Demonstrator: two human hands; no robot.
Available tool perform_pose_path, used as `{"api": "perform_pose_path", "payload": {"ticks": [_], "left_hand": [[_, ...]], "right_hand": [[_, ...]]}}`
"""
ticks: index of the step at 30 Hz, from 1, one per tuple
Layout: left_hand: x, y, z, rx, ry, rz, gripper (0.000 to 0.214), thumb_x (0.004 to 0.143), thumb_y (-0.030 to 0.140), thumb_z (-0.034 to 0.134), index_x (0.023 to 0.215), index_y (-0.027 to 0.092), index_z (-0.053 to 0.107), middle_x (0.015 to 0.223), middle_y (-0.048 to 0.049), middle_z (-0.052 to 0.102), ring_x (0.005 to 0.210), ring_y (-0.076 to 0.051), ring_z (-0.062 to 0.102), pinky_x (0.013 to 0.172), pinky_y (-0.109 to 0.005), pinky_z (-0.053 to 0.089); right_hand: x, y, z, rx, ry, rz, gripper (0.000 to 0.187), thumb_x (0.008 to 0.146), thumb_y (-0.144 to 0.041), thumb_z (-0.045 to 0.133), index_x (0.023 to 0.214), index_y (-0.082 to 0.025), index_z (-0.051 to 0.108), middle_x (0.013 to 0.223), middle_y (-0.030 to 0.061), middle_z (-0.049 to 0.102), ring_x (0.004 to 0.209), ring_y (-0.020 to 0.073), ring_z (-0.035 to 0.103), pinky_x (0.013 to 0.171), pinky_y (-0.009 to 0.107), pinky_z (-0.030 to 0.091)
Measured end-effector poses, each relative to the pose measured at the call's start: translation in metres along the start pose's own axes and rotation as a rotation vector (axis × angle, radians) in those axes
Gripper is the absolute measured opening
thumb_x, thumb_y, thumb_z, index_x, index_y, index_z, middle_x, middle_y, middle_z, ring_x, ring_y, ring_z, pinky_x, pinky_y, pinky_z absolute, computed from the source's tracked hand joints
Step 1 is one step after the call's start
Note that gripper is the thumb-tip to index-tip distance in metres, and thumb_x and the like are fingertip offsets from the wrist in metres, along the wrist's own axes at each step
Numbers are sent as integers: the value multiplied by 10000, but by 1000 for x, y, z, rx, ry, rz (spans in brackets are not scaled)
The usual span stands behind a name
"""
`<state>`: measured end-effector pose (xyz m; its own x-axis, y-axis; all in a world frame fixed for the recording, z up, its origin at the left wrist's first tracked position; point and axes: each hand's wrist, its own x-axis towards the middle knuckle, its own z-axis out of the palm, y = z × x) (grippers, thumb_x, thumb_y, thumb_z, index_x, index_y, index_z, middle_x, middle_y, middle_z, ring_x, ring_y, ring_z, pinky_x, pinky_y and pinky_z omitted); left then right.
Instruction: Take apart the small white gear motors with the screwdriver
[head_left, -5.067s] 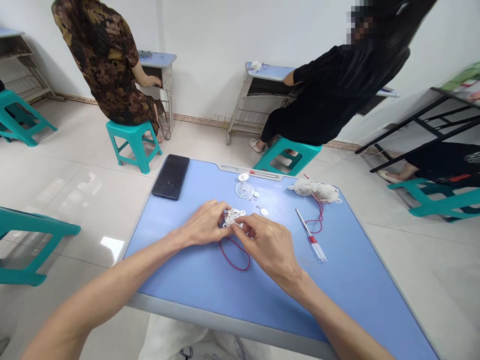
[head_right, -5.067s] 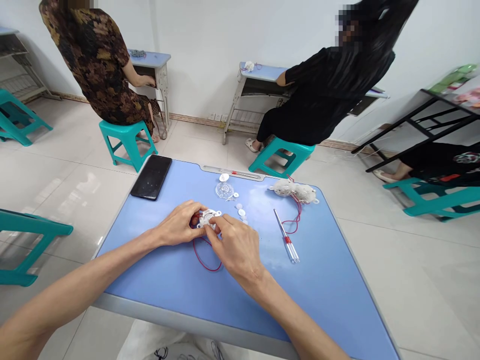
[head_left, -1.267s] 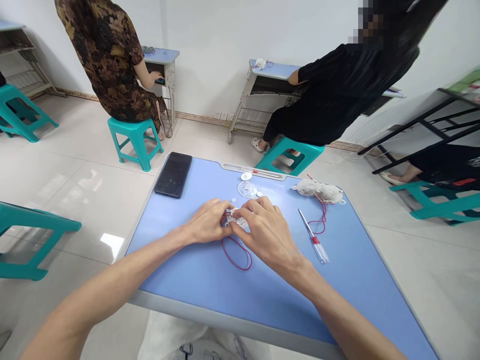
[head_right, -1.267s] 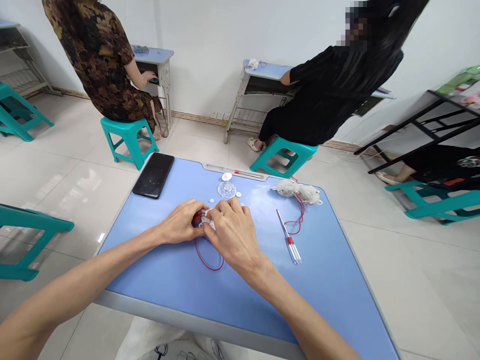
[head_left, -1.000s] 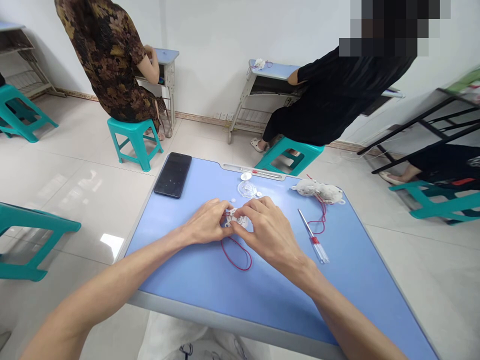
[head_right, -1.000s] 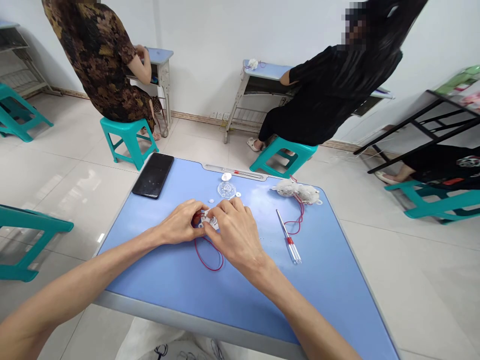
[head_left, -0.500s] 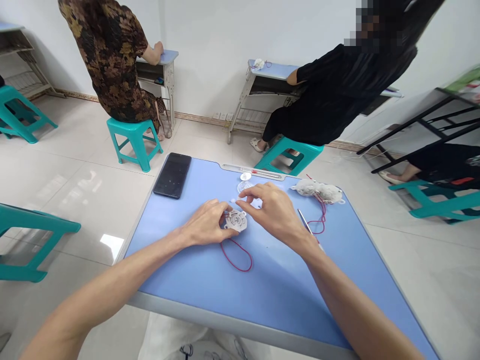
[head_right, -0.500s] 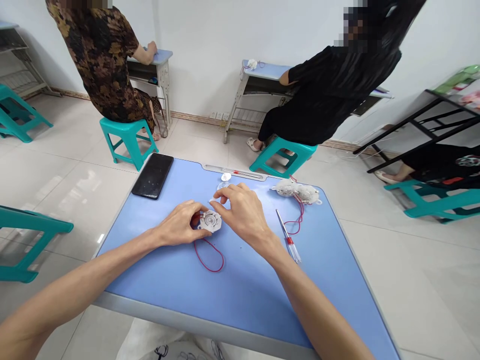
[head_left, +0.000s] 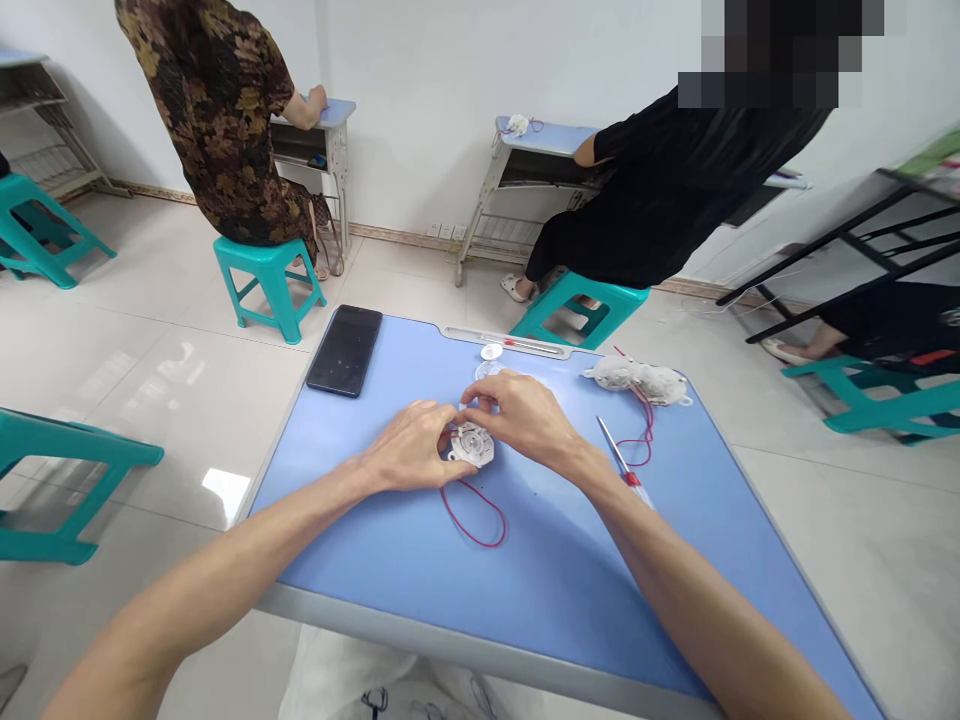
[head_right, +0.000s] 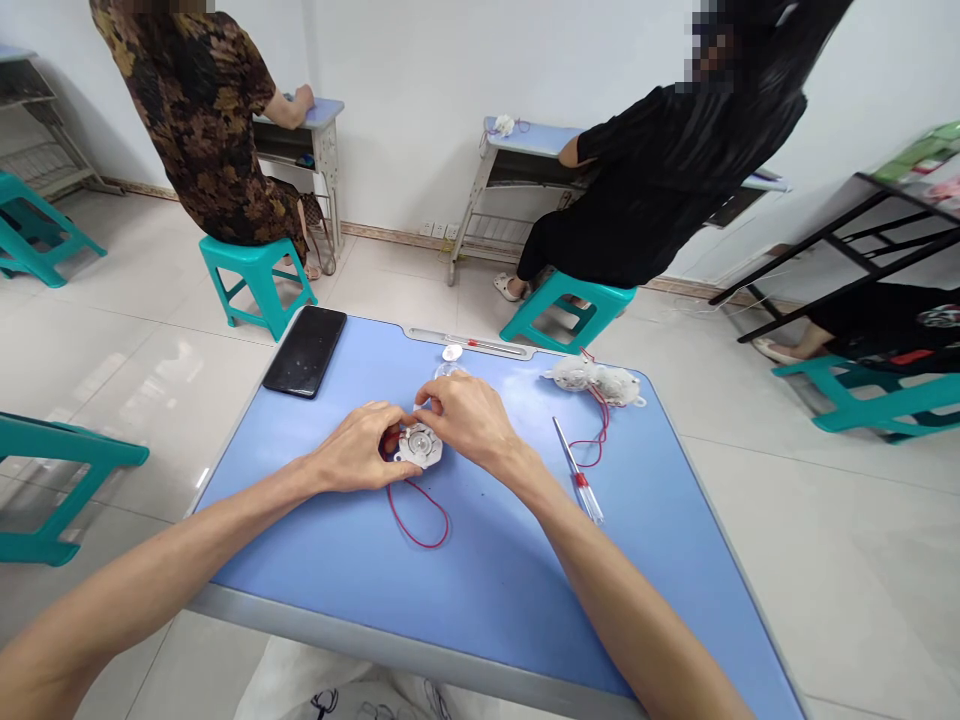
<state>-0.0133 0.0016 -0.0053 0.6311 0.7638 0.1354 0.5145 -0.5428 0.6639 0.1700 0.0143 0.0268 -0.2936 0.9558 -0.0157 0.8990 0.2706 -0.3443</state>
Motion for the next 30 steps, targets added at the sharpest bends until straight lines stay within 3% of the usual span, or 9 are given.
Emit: {"api": "perform_pose_path", "payload": {"ticks": [30], "left_hand": [[0, 0, 0, -17, 20, 0, 368, 721, 359, 746, 1016, 205, 590, 786, 2, 595, 752, -199, 590, 786, -346, 477]], "right_hand": [[9, -3, 1, 7, -25, -22, 162, 813, -205, 611, 880, -204, 759, 687, 5, 655, 696, 158, 559, 601, 275, 330]]}}
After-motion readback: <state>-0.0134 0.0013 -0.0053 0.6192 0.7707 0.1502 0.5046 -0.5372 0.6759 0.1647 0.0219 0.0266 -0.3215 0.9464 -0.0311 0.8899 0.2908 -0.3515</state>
